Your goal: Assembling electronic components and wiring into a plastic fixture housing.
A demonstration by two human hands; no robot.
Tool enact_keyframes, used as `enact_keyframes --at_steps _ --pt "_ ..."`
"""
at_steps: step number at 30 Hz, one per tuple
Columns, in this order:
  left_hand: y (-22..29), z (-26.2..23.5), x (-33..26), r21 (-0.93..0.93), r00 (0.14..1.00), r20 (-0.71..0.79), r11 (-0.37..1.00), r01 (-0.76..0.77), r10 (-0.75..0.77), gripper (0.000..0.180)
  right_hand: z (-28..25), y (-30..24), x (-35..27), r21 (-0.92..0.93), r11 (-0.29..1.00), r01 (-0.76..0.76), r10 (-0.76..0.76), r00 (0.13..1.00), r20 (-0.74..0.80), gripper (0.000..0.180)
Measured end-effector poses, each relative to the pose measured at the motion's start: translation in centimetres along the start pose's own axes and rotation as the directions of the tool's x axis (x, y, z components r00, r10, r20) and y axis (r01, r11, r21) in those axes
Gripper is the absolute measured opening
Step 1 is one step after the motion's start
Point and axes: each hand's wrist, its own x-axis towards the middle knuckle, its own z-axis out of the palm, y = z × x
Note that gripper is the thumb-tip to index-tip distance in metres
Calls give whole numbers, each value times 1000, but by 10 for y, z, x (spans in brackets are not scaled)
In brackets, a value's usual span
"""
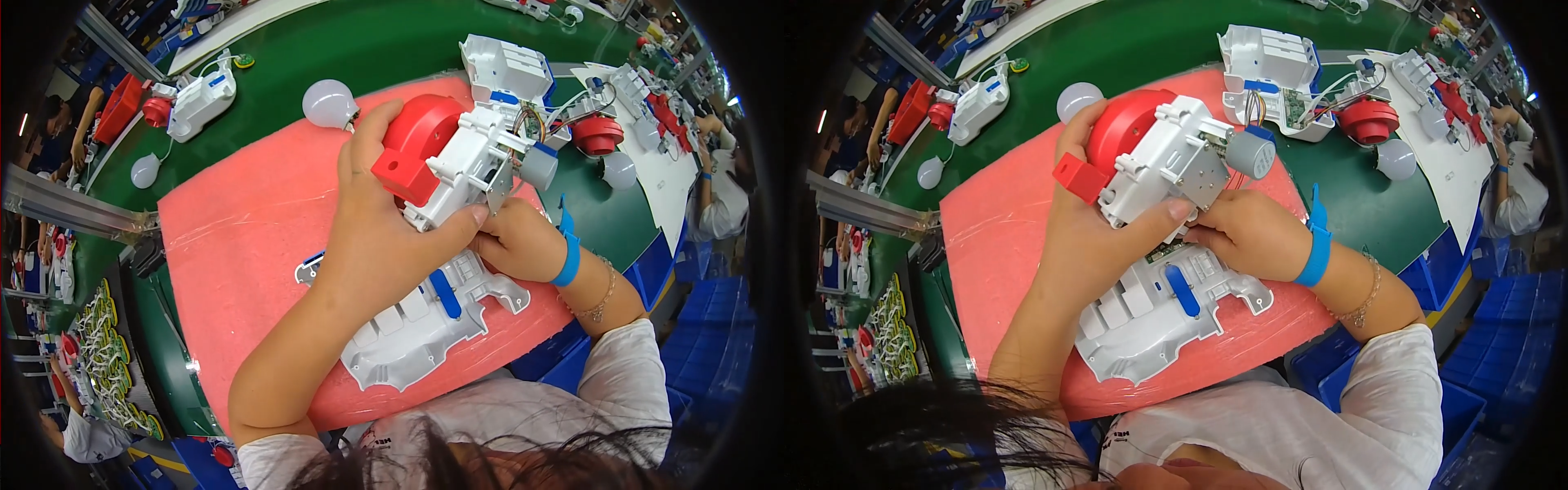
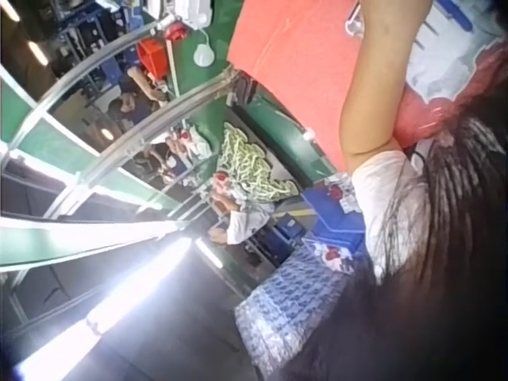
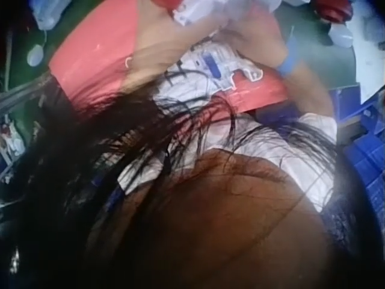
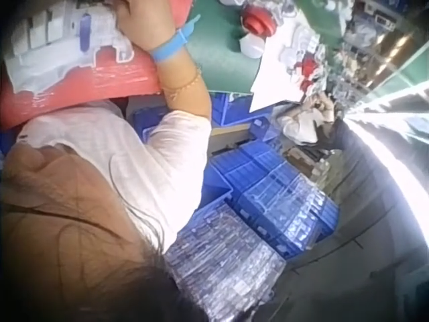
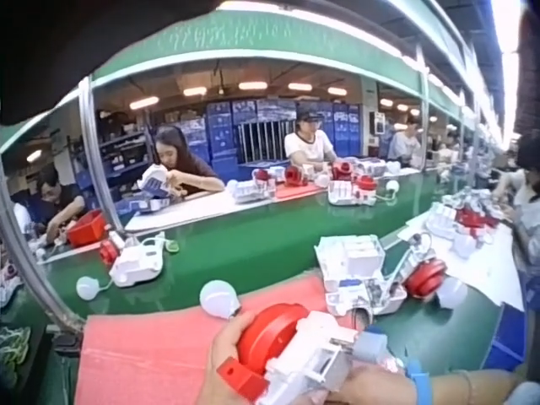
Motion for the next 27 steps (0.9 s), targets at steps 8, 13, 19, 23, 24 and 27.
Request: enact_keyframes --at_steps 8,13,19,23,24,27 --pt "-2 -1 1 -30 1000 -12 999 19 -20 81 2 -3 1 -62 998 -33 35 999 21 17" --pt "-4 -4 2 108 998 26 993 -57 54 82 8 -1 0 -76 997 -11 10 1000 -18 15" --pt "-4 -4 1 116 999 30 992 -39 36 83 7 0 0 -91 996 -7 7 1000 3 15" --pt "-4 -4 3 71 999 35 997 -4 2 83 7 1 0 -40 999 20 -21 1000 -9 14" --pt "-4 -4 2 83 999 29 996 -20 18 82 6 1 0 -43 999 15 -15 1000 -2 14" --pt "-5 -4 2 96 999 29 995 -32 30 82 6 2 0 -45 999 26 -25 1000 7 14"
